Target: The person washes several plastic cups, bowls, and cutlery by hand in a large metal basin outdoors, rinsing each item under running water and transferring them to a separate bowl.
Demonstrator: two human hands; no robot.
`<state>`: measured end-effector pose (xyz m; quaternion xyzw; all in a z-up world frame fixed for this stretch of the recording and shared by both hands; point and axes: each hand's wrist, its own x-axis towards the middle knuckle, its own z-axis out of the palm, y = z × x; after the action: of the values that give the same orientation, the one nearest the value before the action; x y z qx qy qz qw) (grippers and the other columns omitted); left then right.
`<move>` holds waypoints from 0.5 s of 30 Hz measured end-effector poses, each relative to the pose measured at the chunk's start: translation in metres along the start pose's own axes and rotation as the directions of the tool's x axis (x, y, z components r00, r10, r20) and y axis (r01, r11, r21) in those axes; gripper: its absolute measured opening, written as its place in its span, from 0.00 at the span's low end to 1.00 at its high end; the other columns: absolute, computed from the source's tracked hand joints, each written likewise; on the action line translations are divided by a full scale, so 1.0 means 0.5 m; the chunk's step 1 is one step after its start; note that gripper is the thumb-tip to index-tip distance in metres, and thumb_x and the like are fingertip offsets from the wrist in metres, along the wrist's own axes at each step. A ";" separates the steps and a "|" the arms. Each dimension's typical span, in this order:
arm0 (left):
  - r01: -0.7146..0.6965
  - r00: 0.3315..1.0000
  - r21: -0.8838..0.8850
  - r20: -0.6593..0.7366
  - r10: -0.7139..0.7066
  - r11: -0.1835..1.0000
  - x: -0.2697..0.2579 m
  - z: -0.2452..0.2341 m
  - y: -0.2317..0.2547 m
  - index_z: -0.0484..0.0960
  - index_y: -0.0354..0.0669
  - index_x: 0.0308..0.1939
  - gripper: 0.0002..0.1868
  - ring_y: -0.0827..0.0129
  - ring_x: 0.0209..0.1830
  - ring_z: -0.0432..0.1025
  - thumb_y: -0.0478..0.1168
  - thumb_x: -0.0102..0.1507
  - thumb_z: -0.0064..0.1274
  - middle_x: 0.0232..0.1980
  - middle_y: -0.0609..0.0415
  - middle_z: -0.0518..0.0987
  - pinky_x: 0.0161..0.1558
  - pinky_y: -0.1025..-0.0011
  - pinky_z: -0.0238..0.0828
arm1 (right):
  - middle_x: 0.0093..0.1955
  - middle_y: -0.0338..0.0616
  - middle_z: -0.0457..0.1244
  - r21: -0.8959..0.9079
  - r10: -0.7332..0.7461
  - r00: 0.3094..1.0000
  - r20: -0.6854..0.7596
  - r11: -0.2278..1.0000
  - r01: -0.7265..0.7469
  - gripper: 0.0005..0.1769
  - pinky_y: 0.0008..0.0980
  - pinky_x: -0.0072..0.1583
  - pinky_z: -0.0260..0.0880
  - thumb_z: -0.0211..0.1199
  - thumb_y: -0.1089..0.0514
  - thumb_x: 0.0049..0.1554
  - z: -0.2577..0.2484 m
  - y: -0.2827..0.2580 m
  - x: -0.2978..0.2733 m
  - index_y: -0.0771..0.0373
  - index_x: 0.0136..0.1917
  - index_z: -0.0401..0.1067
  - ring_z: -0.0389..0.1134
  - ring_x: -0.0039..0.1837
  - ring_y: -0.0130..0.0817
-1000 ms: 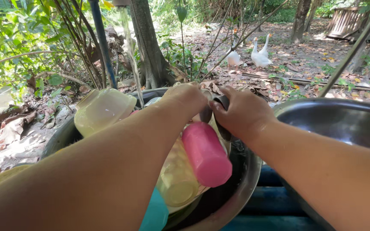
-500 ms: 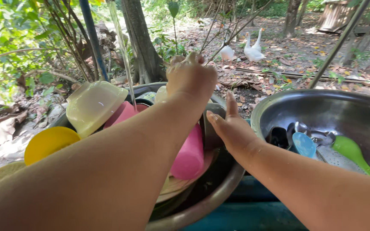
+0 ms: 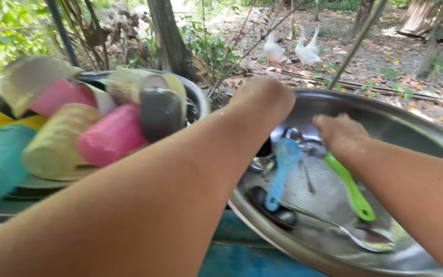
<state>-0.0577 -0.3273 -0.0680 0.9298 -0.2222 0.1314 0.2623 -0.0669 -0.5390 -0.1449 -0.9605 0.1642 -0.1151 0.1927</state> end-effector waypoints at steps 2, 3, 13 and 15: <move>0.104 0.971 0.000 0.218 -0.102 0.995 -0.028 0.080 0.031 0.67 0.36 0.64 0.28 0.46 0.61 0.70 0.45 0.63 0.49 0.60 0.36 0.73 0.61 0.55 0.67 | 0.61 0.56 0.67 -0.173 -0.007 0.979 0.206 0.984 0.044 0.23 0.51 0.65 0.65 0.52 0.43 0.62 0.003 0.085 -0.006 0.58 0.60 0.75 0.67 0.63 0.55; 0.154 0.938 0.005 0.314 -0.148 0.988 -0.041 0.109 0.042 0.65 0.37 0.66 0.30 0.46 0.62 0.68 0.47 0.63 0.49 0.61 0.36 0.71 0.63 0.55 0.65 | 0.60 0.57 0.66 -0.126 0.103 0.967 0.235 0.989 -0.075 0.25 0.52 0.64 0.66 0.54 0.41 0.61 0.003 0.104 -0.015 0.61 0.60 0.75 0.67 0.61 0.55; 0.545 0.619 0.278 0.503 -0.603 0.791 -0.086 0.225 0.028 0.41 0.42 0.80 0.54 0.45 0.79 0.46 0.63 0.62 0.51 0.80 0.35 0.46 0.74 0.55 0.46 | 0.64 0.62 0.62 0.249 0.415 0.651 0.636 0.688 -0.681 0.45 0.56 0.68 0.65 0.57 0.32 0.52 0.046 0.076 -0.051 0.64 0.72 0.62 0.67 0.62 0.52; 0.533 0.553 0.354 0.542 -0.633 0.769 -0.084 0.234 0.027 0.36 0.43 0.83 0.59 0.45 0.82 0.42 0.66 0.62 0.52 0.83 0.35 0.41 0.77 0.55 0.42 | 0.67 0.64 0.62 0.271 0.418 0.632 0.652 0.650 -0.710 0.46 0.54 0.69 0.64 0.58 0.32 0.53 0.062 0.063 -0.044 0.67 0.73 0.63 0.67 0.65 0.54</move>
<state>-0.0855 -0.3870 -0.1742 0.9540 0.0349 -0.2680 0.1300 -0.0870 -0.5483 -0.1893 -0.7586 0.3716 0.1879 0.5012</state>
